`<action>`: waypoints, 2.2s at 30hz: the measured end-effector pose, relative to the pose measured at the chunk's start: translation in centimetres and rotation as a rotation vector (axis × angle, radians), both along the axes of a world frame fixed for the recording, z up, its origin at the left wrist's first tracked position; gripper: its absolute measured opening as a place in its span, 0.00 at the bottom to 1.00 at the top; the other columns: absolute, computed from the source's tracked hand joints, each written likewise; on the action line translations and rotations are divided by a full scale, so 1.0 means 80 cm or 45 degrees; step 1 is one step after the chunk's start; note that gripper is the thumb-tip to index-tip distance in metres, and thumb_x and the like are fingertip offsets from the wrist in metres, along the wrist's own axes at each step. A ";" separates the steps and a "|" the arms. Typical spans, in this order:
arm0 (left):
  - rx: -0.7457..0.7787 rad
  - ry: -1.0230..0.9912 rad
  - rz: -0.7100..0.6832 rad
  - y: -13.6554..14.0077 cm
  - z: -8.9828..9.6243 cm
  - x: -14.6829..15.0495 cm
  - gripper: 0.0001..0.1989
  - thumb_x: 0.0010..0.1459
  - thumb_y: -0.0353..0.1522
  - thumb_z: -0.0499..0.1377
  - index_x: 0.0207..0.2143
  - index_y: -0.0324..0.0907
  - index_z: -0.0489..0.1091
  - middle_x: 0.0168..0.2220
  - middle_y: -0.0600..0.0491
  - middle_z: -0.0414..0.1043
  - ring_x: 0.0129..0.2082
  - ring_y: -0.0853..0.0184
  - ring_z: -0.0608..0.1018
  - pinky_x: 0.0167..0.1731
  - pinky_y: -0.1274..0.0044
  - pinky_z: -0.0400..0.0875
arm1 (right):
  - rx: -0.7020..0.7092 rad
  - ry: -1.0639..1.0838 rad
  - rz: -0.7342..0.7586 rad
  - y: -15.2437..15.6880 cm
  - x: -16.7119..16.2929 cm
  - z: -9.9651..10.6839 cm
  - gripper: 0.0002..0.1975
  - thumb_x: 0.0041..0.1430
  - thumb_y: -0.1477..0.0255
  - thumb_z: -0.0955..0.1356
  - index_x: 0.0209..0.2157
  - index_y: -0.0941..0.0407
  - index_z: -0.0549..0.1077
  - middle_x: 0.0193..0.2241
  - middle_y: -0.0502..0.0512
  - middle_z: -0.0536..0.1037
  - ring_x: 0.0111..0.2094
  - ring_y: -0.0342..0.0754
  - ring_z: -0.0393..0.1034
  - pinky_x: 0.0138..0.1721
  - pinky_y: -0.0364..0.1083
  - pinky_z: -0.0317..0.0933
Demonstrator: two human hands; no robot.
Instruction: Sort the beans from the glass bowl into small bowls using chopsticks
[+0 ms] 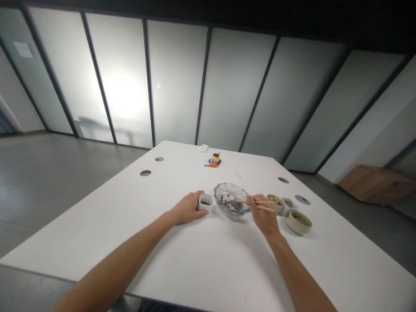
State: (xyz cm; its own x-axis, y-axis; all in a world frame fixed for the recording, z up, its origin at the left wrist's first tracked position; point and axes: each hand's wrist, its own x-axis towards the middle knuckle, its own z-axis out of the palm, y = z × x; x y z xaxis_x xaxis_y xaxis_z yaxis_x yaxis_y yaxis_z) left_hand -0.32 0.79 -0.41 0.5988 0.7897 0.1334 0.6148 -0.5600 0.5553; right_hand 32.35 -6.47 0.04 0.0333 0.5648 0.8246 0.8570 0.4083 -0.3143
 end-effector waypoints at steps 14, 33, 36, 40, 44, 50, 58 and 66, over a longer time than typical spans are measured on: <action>0.020 -0.010 0.004 0.002 -0.005 0.000 0.36 0.63 0.46 0.69 0.69 0.46 0.67 0.58 0.41 0.80 0.59 0.43 0.80 0.59 0.58 0.75 | -0.007 0.125 0.065 -0.007 -0.007 0.008 0.31 0.79 0.45 0.64 0.30 0.51 0.81 0.28 0.56 0.82 0.31 0.53 0.77 0.37 0.52 0.71; -0.008 -0.014 -0.007 -0.002 0.001 -0.001 0.36 0.63 0.45 0.69 0.70 0.46 0.65 0.61 0.40 0.78 0.62 0.43 0.79 0.62 0.57 0.73 | -0.074 0.259 0.128 -0.010 -0.020 0.009 0.32 0.78 0.42 0.63 0.31 0.50 0.79 0.27 0.55 0.82 0.29 0.54 0.77 0.32 0.50 0.70; -0.014 -0.012 -0.002 -0.002 0.001 -0.001 0.36 0.64 0.45 0.68 0.70 0.46 0.65 0.61 0.40 0.78 0.62 0.43 0.80 0.61 0.57 0.74 | -0.121 0.237 0.187 -0.008 -0.021 0.006 0.31 0.78 0.43 0.63 0.31 0.51 0.80 0.26 0.54 0.82 0.28 0.53 0.77 0.31 0.50 0.70; 0.001 0.006 0.009 -0.002 0.001 0.000 0.36 0.63 0.45 0.69 0.69 0.45 0.66 0.60 0.39 0.79 0.61 0.42 0.80 0.60 0.57 0.74 | -0.187 0.186 0.303 -0.010 -0.031 0.005 0.30 0.79 0.47 0.65 0.30 0.51 0.81 0.29 0.55 0.83 0.31 0.53 0.79 0.35 0.50 0.73; 0.003 0.005 0.008 -0.002 0.001 0.000 0.36 0.63 0.45 0.69 0.70 0.45 0.66 0.60 0.40 0.79 0.61 0.42 0.80 0.60 0.57 0.74 | -0.137 0.173 0.311 -0.011 -0.029 0.005 0.28 0.80 0.49 0.66 0.31 0.51 0.83 0.30 0.56 0.83 0.32 0.53 0.79 0.36 0.50 0.73; 0.004 -0.006 0.015 0.000 -0.002 -0.001 0.37 0.62 0.44 0.69 0.69 0.45 0.67 0.60 0.40 0.79 0.60 0.42 0.80 0.61 0.57 0.74 | -0.032 0.199 0.243 -0.008 -0.024 0.005 0.26 0.80 0.49 0.66 0.34 0.52 0.83 0.31 0.56 0.83 0.34 0.54 0.79 0.38 0.51 0.74; 0.008 -0.001 0.021 0.000 -0.002 -0.002 0.37 0.62 0.45 0.69 0.70 0.45 0.66 0.60 0.40 0.79 0.60 0.43 0.80 0.60 0.58 0.74 | -0.163 0.240 0.343 -0.007 -0.034 -0.002 0.27 0.77 0.47 0.68 0.34 0.52 0.84 0.31 0.57 0.83 0.33 0.54 0.78 0.39 0.52 0.75; 0.037 -0.012 0.014 0.002 -0.006 -0.001 0.36 0.62 0.44 0.69 0.69 0.45 0.67 0.57 0.42 0.80 0.58 0.45 0.81 0.57 0.60 0.75 | -0.169 0.248 0.375 -0.007 -0.035 -0.005 0.26 0.78 0.48 0.68 0.34 0.52 0.84 0.32 0.57 0.84 0.34 0.54 0.79 0.39 0.52 0.76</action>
State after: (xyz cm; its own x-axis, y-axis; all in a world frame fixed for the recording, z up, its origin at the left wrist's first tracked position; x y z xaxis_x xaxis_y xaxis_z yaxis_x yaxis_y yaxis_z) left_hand -0.37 0.94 -0.88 0.5889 0.7918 0.1622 0.6155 -0.5694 0.5449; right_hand 29.55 -7.02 -0.33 0.0023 0.6748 0.7380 0.6279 0.5734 -0.5262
